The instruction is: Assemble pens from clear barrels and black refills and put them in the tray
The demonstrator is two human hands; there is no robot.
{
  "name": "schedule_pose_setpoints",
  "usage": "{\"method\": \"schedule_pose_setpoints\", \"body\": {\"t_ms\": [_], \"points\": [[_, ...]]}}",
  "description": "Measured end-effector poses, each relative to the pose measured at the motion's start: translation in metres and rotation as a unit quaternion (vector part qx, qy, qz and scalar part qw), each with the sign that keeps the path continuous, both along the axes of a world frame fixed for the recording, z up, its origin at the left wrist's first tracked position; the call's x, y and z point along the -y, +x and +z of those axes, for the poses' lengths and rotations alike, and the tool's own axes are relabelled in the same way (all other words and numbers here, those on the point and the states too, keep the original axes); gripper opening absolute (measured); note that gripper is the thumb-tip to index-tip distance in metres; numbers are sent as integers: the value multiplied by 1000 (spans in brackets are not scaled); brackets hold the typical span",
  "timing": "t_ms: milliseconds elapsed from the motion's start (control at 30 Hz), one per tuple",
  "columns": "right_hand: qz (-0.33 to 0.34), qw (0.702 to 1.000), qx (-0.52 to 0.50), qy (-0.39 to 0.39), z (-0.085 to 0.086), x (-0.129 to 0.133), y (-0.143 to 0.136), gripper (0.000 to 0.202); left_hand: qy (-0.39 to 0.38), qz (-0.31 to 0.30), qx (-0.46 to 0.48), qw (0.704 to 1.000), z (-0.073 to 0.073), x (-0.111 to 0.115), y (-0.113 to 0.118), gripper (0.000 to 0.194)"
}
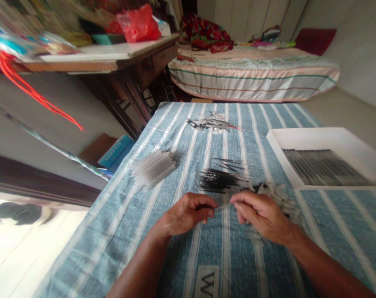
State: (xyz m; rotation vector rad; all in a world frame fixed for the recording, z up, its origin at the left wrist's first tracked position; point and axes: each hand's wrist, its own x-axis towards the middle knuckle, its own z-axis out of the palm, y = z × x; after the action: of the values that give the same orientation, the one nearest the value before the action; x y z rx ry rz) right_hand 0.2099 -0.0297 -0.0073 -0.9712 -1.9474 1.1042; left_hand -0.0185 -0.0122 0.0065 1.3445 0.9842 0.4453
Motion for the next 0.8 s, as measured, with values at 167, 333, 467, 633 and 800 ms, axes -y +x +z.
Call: {"method": "schedule_pose_setpoints", "body": {"t_ms": [167,333,467,633,800], "points": [[-33,995,88,-27,-1,-9,13,20,0,36,42,998,0,1,-1,19],[7,928,373,17,-6,-21,16,17,-13,92,97,991,-3,1,-6,26],[33,891,452,26,-7,-19,8,19,-20,90,101,991,-3,2,-5,26],[-8,977,210,-45,-6,-16,9,12,-19,72,86,993,-4,3,0,25],[-51,989,-47,-132,-7,-9,3,12,-32,49,69,996,-5,6,7,22]]}}
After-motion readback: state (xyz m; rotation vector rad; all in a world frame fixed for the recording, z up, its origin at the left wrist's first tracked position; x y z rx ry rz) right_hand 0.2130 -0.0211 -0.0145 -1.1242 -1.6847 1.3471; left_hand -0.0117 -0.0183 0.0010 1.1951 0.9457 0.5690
